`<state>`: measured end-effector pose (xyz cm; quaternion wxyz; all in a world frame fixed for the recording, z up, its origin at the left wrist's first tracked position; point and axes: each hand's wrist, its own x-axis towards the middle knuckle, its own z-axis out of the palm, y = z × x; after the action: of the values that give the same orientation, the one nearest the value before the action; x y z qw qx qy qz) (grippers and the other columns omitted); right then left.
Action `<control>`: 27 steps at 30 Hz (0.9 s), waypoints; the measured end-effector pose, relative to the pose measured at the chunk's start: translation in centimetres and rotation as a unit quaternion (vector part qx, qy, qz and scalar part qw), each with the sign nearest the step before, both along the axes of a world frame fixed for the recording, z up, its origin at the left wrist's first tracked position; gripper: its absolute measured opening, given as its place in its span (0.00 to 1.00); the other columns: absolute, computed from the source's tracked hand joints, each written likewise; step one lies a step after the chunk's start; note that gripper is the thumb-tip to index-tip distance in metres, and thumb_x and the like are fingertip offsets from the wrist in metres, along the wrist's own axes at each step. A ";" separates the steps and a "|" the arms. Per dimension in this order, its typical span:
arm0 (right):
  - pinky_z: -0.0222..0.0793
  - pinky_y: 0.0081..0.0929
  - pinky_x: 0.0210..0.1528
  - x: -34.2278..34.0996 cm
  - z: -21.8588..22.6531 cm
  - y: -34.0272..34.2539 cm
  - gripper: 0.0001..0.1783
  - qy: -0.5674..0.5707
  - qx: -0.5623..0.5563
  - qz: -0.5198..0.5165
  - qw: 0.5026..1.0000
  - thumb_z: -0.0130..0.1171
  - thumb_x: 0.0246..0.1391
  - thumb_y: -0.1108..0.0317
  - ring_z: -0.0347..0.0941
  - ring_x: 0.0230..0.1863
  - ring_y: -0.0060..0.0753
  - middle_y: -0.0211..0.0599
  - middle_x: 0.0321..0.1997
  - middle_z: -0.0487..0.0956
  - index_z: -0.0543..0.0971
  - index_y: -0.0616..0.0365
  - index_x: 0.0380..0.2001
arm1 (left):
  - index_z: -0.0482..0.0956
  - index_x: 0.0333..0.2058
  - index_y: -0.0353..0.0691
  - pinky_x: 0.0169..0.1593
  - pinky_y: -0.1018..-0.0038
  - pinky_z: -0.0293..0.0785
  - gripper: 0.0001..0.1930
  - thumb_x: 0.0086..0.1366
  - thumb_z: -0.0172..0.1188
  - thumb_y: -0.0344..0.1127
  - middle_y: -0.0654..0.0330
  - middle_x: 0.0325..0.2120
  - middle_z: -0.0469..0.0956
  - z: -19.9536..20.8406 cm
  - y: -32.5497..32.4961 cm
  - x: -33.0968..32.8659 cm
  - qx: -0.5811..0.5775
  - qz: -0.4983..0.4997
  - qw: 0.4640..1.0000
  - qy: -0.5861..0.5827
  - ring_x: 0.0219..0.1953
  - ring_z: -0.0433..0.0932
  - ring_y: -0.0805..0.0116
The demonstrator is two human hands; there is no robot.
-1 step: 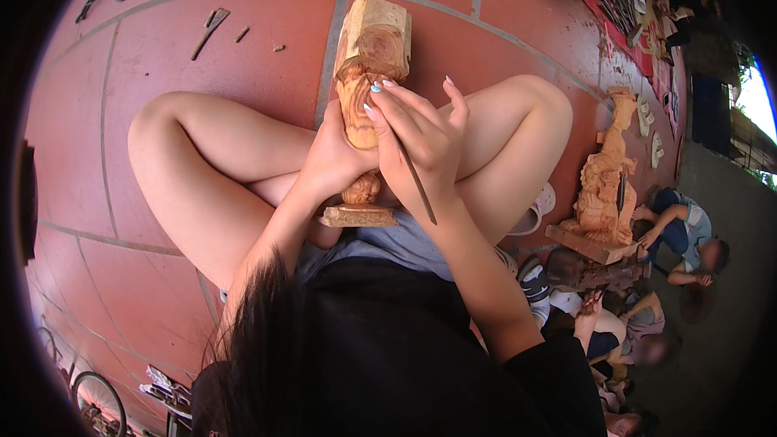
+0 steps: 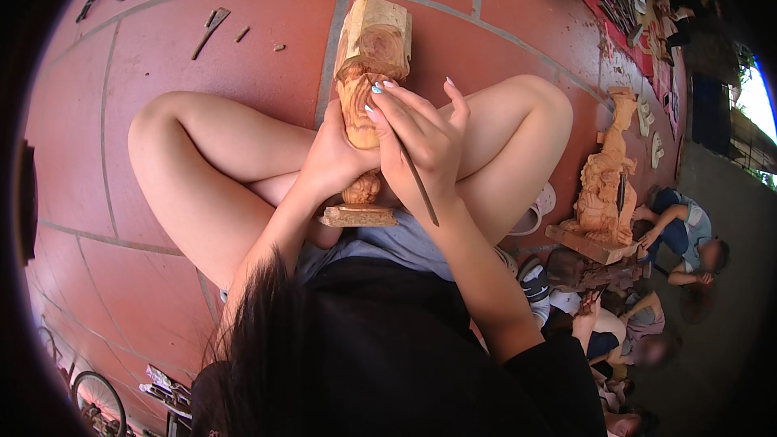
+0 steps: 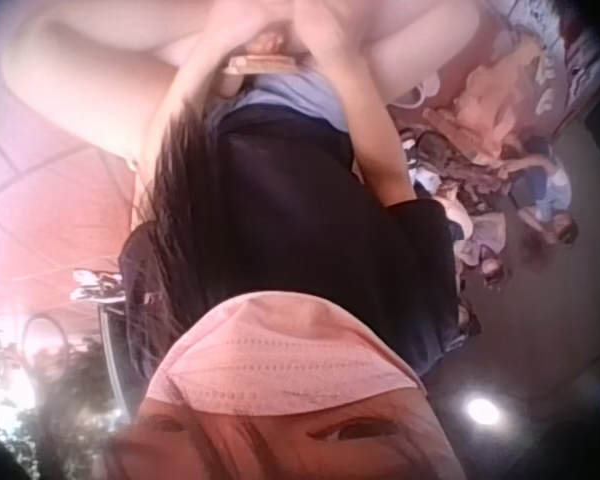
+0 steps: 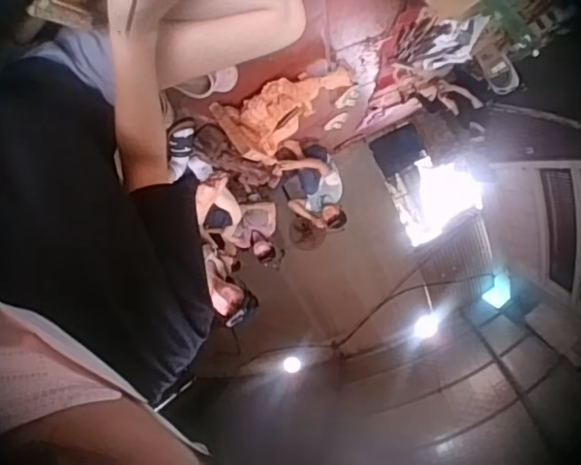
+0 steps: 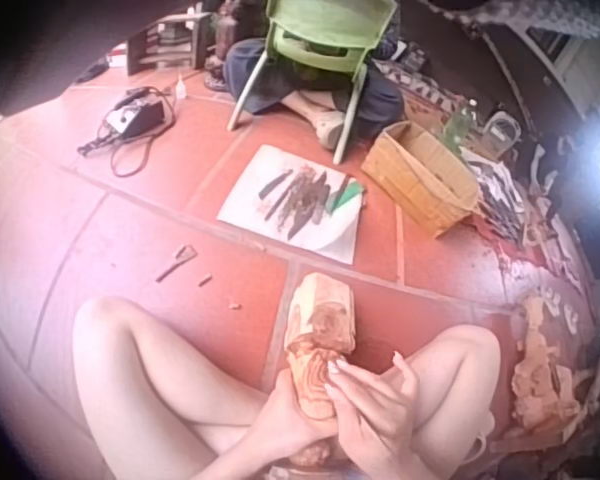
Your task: The person sits cross-legged on a tiled floor and carves a wooden figurine using a small chisel. They hold the wood steady with one hand while carefully shaping the surface with the tool in the other hand.
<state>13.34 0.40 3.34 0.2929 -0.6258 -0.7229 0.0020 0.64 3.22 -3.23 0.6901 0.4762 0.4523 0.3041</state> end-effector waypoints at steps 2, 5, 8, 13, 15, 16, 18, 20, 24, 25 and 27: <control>0.50 0.47 0.66 0.3 0.1 -0.3 0.09 0.014 -0.011 0.000 1.000 0.63 0.55 0.70 0.80 0.47 0.26 0.30 0.40 0.85 0.83 0.56 0.40 | 0.59 0.50 0.19 0.51 0.67 0.75 0.48 0.41 0.78 0.45 0.37 0.45 0.76 -0.3 -0.1 0.1 0.006 -0.002 1.000 -0.006 0.49 0.79 0.53; 0.50 0.49 0.66 0.5 0.0 0.2 0.09 -0.005 0.006 0.007 1.000 0.63 0.55 0.70 0.79 0.48 0.26 0.30 0.40 0.85 0.83 0.56 0.40 | 0.59 0.51 0.19 0.51 0.67 0.75 0.47 0.42 0.78 0.45 0.37 0.45 0.76 -0.4 -0.1 0.0 0.030 -0.003 1.000 0.007 0.50 0.79 0.53; 0.50 0.50 0.66 -0.1 -0.2 0.0 0.10 -0.023 0.009 0.007 1.000 0.64 0.54 0.71 0.79 0.48 0.26 0.30 0.40 0.85 0.83 0.57 0.40 | 0.59 0.51 0.19 0.51 0.68 0.75 0.47 0.42 0.77 0.45 0.37 0.45 0.76 0.0 0.0 -0.1 -0.001 -0.004 1.000 0.001 0.50 0.79 0.54; 0.49 0.51 0.66 0.4 0.1 -0.4 0.11 -0.015 -0.003 0.025 1.000 0.64 0.53 0.71 0.79 0.49 0.26 0.31 0.41 0.85 0.83 0.57 0.41 | 0.58 0.50 0.18 0.51 0.68 0.75 0.47 0.42 0.78 0.44 0.39 0.46 0.76 0.1 0.1 -0.1 0.005 -0.003 1.000 -0.009 0.50 0.78 0.55; 0.49 0.51 0.66 0.5 0.4 0.0 0.11 -0.029 0.001 0.023 0.999 0.64 0.53 0.71 0.79 0.49 0.26 0.31 0.42 0.85 0.83 0.57 0.41 | 0.58 0.50 0.18 0.51 0.68 0.75 0.47 0.42 0.78 0.43 0.39 0.46 0.76 0.3 0.1 -0.1 0.009 -0.008 1.000 -0.001 0.50 0.78 0.56; 0.49 0.52 0.66 0.5 0.3 0.0 0.11 -0.034 0.003 0.022 0.999 0.64 0.53 0.71 0.79 0.49 0.26 0.31 0.42 0.85 0.83 0.57 0.41 | 0.58 0.50 0.18 0.51 0.68 0.75 0.47 0.42 0.78 0.43 0.39 0.46 0.76 0.2 0.0 -0.1 0.009 -0.011 1.000 0.000 0.50 0.78 0.56; 0.49 0.52 0.66 0.3 -0.1 0.0 0.11 -0.041 0.008 0.022 0.999 0.64 0.53 0.71 0.79 0.49 0.25 0.31 0.42 0.85 0.82 0.57 0.41 | 0.58 0.50 0.18 0.51 0.68 0.75 0.47 0.43 0.78 0.43 0.39 0.46 0.76 0.3 0.1 -0.1 0.010 -0.012 1.000 0.001 0.50 0.78 0.56; 0.48 0.49 0.67 -0.1 0.6 -0.5 0.11 -0.041 -0.008 0.033 0.999 0.62 0.55 0.73 0.80 0.48 0.28 0.33 0.44 0.85 0.84 0.57 0.42 | 0.58 0.50 0.18 0.51 0.68 0.75 0.47 0.43 0.78 0.43 0.40 0.46 0.76 0.3 0.2 -0.2 0.012 -0.008 1.000 -0.003 0.50 0.78 0.56; 0.48 0.54 0.66 0.3 0.5 -0.3 0.11 -0.045 0.001 0.044 0.998 0.64 0.51 0.71 0.79 0.49 0.25 0.31 0.41 0.85 0.82 0.57 0.40 | 0.58 0.50 0.18 0.51 0.69 0.75 0.46 0.43 0.77 0.43 0.40 0.45 0.76 0.3 0.1 -0.2 0.017 -0.010 1.000 0.005 0.50 0.78 0.56; 0.48 0.55 0.66 0.4 0.5 0.1 0.11 -0.042 0.003 0.039 0.998 0.64 0.51 0.71 0.79 0.49 0.25 0.30 0.41 0.85 0.82 0.57 0.40 | 0.58 0.50 0.18 0.51 0.69 0.75 0.46 0.43 0.77 0.43 0.40 0.45 0.76 0.6 0.2 -0.3 0.019 -0.014 1.000 0.015 0.50 0.78 0.56; 0.48 0.55 0.66 0.5 0.1 0.0 0.11 -0.047 0.007 0.035 0.998 0.64 0.52 0.70 0.79 0.49 0.25 0.29 0.40 0.85 0.82 0.56 0.40 | 0.58 0.50 0.18 0.51 0.69 0.75 0.46 0.43 0.77 0.42 0.40 0.45 0.76 0.7 0.2 -0.2 0.017 -0.017 0.999 0.022 0.50 0.78 0.56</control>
<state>13.84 0.38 3.45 0.2624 -0.5973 -0.7576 -0.0218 0.43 3.42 -2.53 0.6770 0.5021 0.4538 0.2894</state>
